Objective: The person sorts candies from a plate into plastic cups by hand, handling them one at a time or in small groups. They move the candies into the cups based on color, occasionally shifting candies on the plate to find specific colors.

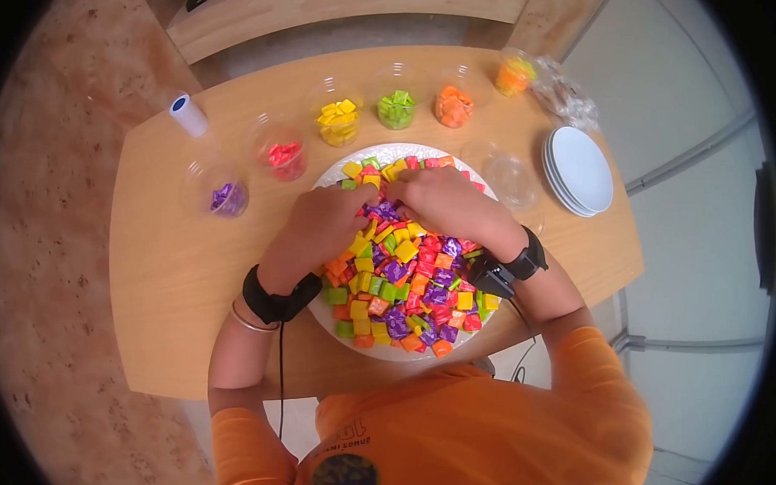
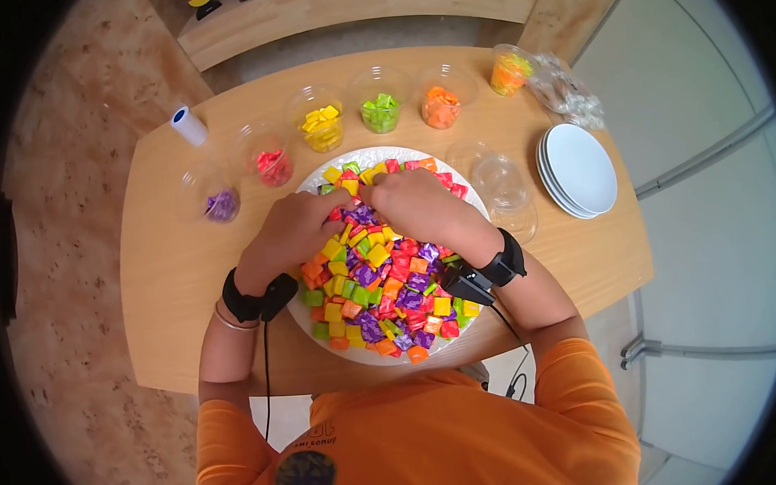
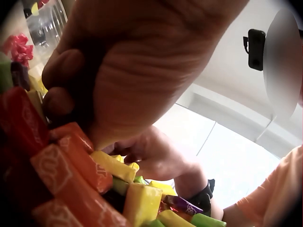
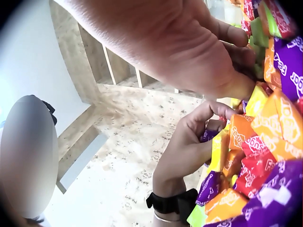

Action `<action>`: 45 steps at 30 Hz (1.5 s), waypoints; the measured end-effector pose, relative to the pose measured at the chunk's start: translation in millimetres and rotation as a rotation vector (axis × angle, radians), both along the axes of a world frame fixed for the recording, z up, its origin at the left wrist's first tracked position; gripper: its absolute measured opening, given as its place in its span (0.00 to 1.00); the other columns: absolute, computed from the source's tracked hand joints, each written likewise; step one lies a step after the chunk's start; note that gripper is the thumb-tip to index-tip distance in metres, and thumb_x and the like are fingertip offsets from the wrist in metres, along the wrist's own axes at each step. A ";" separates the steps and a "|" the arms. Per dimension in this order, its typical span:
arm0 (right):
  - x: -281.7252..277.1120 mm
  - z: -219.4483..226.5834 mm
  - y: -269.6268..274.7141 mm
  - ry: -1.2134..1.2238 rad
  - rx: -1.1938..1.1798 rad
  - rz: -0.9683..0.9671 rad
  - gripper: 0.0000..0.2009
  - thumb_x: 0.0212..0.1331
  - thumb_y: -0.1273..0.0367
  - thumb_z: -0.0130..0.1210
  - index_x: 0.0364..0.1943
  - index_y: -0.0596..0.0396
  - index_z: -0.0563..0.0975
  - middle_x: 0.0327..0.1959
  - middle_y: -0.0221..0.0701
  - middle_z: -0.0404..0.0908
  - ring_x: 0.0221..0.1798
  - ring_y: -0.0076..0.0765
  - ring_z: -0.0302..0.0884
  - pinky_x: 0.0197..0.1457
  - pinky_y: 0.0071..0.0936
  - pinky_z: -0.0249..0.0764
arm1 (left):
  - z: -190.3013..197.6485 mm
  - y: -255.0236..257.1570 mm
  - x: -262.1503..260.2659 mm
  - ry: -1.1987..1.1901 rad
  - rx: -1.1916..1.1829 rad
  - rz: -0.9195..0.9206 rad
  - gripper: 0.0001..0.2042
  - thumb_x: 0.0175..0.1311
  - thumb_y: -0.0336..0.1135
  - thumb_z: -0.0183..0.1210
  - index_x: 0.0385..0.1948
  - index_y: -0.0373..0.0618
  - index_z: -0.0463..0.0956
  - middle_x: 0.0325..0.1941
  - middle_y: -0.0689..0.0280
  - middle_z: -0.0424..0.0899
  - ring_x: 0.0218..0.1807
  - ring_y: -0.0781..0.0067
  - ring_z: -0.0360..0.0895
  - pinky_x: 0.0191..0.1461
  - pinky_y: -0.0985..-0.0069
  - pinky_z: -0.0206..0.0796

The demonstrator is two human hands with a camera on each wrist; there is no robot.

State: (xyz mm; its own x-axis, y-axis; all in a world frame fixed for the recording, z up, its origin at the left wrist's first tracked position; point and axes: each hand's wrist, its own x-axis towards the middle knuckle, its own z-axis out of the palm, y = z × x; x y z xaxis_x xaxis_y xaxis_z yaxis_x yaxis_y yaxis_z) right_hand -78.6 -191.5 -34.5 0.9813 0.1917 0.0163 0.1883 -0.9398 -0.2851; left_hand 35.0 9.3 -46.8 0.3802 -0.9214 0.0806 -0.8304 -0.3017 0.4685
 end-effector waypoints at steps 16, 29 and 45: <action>1.4 5.6 -6.6 0.149 0.050 0.036 0.10 0.54 0.68 0.66 0.38 0.57 0.82 0.40 0.40 0.84 0.48 0.51 0.82 0.48 0.47 0.77 | 2.7 1.0 11.8 0.050 -0.017 -0.040 0.10 0.64 0.39 0.64 0.45 0.51 0.83 0.31 0.57 0.86 0.35 0.56 0.84 0.39 0.62 0.73; 0.8 8.0 -4.8 0.001 0.307 0.077 0.15 0.53 0.72 0.66 0.45 0.60 0.78 0.40 0.42 0.83 0.47 0.55 0.81 0.51 0.44 0.76 | 32.8 2.0 28.7 1.604 -0.392 0.051 0.18 0.73 0.50 0.48 0.34 0.44 0.78 0.30 0.62 0.83 0.21 0.72 0.74 0.16 0.83 0.52; -13.9 54.9 4.3 -0.184 0.426 -0.036 0.11 0.56 0.75 0.65 0.45 0.56 0.82 0.39 0.41 0.80 0.45 0.49 0.82 0.47 0.38 0.80 | -2.8 -20.3 -4.8 1.544 -0.329 0.023 0.20 0.78 0.51 0.43 0.52 0.44 0.74 0.40 0.63 0.85 0.33 0.66 0.84 0.29 0.75 0.73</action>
State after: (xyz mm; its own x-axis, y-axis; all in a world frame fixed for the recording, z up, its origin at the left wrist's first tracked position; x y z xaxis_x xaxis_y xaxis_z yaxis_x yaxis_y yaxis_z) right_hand -92.5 -187.3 20.5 0.9607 0.0958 0.2607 0.2412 -0.7531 -0.6121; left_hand 30.2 -11.0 -49.6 0.2948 -0.9354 -0.1951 0.4934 -0.0258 0.8694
